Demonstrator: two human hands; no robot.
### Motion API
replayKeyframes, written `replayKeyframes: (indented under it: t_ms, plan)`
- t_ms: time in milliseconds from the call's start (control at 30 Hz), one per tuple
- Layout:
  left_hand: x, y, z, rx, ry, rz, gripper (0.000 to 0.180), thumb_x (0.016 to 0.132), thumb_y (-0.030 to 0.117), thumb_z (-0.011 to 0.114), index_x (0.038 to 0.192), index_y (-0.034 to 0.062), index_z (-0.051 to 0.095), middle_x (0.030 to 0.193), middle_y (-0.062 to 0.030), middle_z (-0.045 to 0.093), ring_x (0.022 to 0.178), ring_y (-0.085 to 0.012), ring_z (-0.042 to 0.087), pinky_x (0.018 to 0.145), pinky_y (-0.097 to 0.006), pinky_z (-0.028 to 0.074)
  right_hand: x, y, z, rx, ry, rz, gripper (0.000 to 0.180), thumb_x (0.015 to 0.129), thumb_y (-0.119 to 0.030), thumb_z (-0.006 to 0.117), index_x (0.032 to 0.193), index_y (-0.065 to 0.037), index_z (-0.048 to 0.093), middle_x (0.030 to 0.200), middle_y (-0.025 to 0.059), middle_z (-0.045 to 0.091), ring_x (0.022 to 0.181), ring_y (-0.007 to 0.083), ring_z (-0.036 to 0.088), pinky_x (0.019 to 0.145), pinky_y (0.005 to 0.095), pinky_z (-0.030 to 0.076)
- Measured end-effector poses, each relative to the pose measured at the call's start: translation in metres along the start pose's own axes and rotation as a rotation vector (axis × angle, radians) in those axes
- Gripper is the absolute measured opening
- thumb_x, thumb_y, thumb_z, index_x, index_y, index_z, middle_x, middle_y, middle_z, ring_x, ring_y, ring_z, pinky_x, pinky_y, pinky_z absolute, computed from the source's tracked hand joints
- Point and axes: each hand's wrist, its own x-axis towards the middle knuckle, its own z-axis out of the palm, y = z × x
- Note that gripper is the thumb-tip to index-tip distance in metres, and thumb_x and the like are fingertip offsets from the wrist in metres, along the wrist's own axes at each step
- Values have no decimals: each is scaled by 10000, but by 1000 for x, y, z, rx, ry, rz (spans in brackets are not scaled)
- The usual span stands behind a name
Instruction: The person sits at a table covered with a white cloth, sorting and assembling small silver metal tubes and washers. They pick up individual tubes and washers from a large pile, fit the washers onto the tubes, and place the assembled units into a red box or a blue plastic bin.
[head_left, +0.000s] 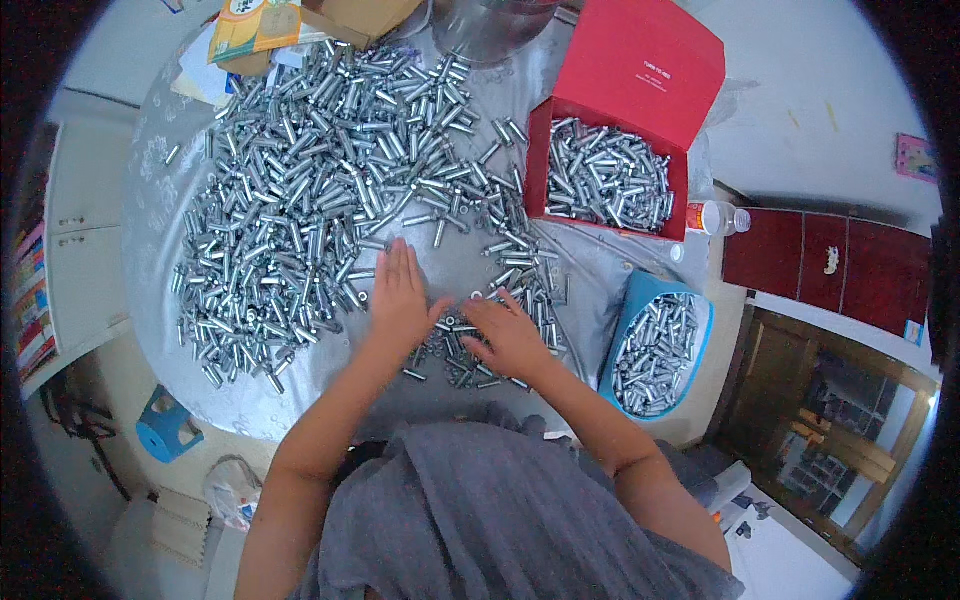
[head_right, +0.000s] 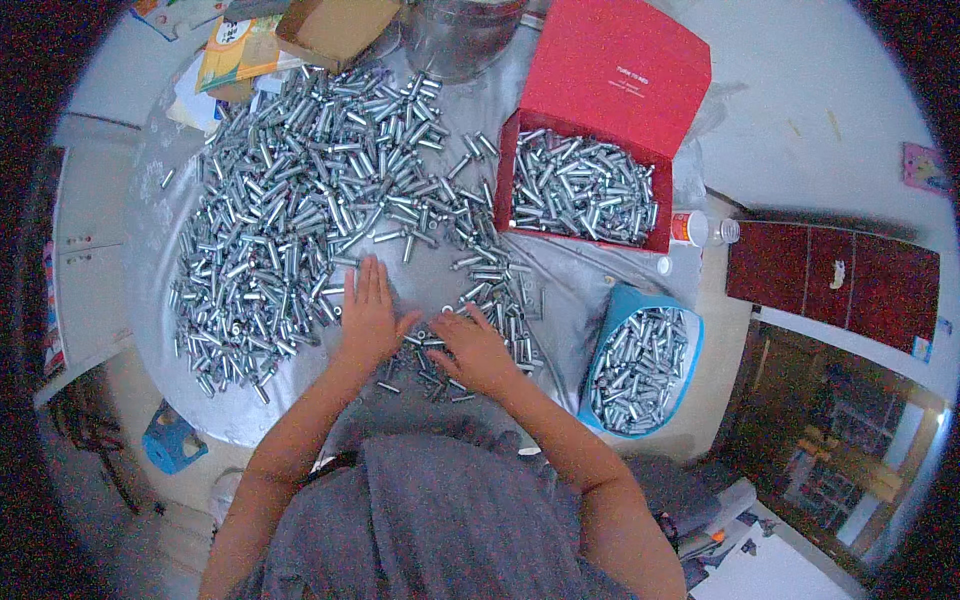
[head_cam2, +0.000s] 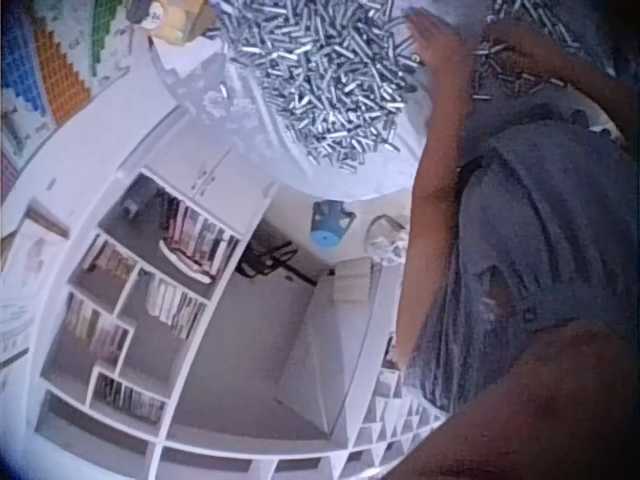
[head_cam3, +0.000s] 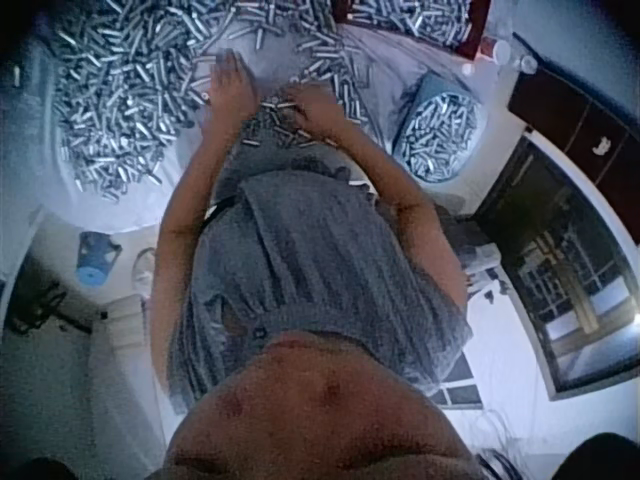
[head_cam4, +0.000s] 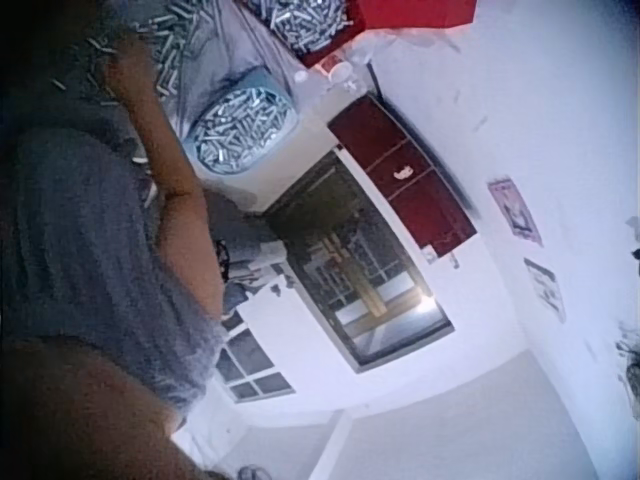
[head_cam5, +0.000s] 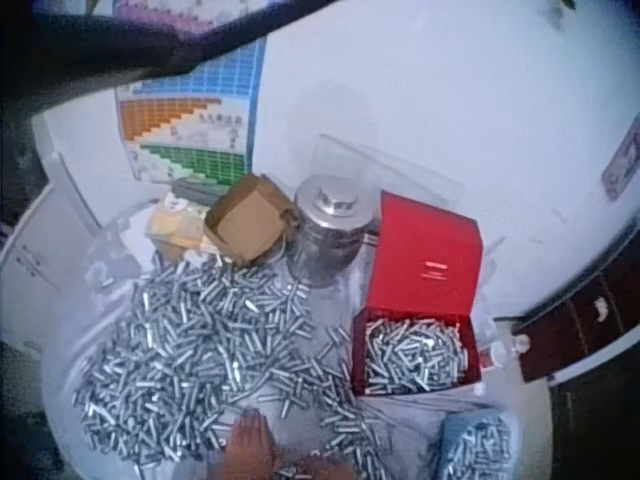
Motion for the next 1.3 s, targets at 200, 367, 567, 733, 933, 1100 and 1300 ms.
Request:
replayKeyframes:
  t_ms: [200,367,567,733,933,1100,1300]
  plan:
    - [-55,32,1,-178,-184,115,851,819,535,496,1316,-120,276,1390,-282,263,1331,-367,201,1090,-487,115,20,19,5,-209,367,152,615,856,-366,512,1309,26,370,1373,170,366,1309,274,294,1084,436,178]
    - [-78,34,6,-260,-202,249,751,851,434,503,1313,-115,279,1379,-262,295,1317,-355,243,1087,-467,159,0,13,23,-217,342,114,617,843,-382,520,1284,31,396,1346,170,397,1295,297,308,1077,451,188]
    - [-72,23,2,-278,-6,267,554,864,294,509,1292,-31,372,1351,-204,361,1289,-342,293,1061,-459,225,-21,8,26,-138,365,65,511,835,-348,550,1211,-12,469,1223,152,497,1182,298,432,1049,460,236]
    - [-11,7,-4,-233,233,146,544,777,127,557,1299,80,412,1327,-184,389,1250,-364,329,1031,-472,266,-29,5,40,-127,422,63,492,831,-332,557,1209,-28,472,1212,133,497,1187,284,419,1048,463,232]
    - [94,39,-19,112,273,395,764,650,155,671,1345,149,353,1368,-140,351,1237,-359,347,999,-487,301,-35,11,53,-128,584,2,459,827,-299,560,1202,-47,476,1222,96,488,1195,254,403,1057,443,222]
    - [119,65,-37,233,-53,378,926,543,269,765,1356,219,324,1374,-132,342,1167,-368,416,906,-483,398,-33,15,66,-166,682,25,434,815,-293,567,1176,-60,501,1187,82,513,1163,239,431,1049,431,240]
    - [127,29,-20,161,-25,492,747,637,300,731,1293,224,382,1224,-128,445,960,-338,556,729,-444,501,-29,19,70,-166,713,37,402,811,-298,561,1147,-81,519,1160,62,528,1146,219,443,1039,420,250]
